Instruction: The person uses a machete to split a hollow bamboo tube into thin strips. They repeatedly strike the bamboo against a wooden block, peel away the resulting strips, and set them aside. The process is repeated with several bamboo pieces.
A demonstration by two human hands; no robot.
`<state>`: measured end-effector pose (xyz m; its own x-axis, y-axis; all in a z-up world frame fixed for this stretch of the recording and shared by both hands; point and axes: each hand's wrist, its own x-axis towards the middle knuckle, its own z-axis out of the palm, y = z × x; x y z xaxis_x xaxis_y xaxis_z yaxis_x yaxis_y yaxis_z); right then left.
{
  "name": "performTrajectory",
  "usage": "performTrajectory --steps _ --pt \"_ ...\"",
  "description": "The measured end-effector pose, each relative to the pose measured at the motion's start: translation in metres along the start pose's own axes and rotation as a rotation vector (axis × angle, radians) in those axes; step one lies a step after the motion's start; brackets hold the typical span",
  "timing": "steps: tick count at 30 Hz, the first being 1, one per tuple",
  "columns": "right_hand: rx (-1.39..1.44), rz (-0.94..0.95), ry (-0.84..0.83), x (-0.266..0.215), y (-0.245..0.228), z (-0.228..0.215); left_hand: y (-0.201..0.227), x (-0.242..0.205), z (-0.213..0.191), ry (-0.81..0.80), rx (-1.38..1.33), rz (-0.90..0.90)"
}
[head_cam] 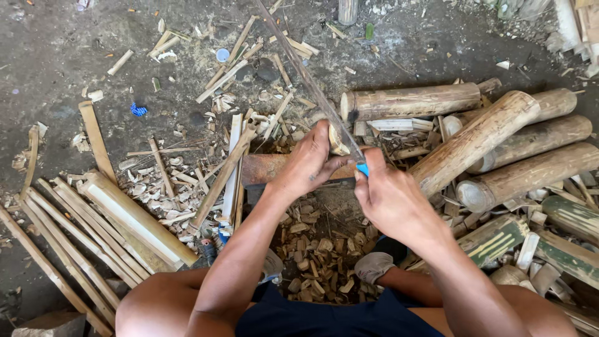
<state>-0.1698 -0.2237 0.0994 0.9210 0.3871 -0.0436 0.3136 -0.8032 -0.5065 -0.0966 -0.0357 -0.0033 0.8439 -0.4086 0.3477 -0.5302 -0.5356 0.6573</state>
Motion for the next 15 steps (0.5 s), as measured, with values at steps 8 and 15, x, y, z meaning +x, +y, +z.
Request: performTrajectory --steps 8,15 --pt "-0.007 0.107 -0.137 0.034 -0.001 -0.009 -0.017 -0.009 -0.015 0.056 0.031 -0.581" --pt "-0.127 0.051 -0.13 0.035 -0.001 -0.042 -0.014 0.071 -0.154 0.742 0.625 0.419"
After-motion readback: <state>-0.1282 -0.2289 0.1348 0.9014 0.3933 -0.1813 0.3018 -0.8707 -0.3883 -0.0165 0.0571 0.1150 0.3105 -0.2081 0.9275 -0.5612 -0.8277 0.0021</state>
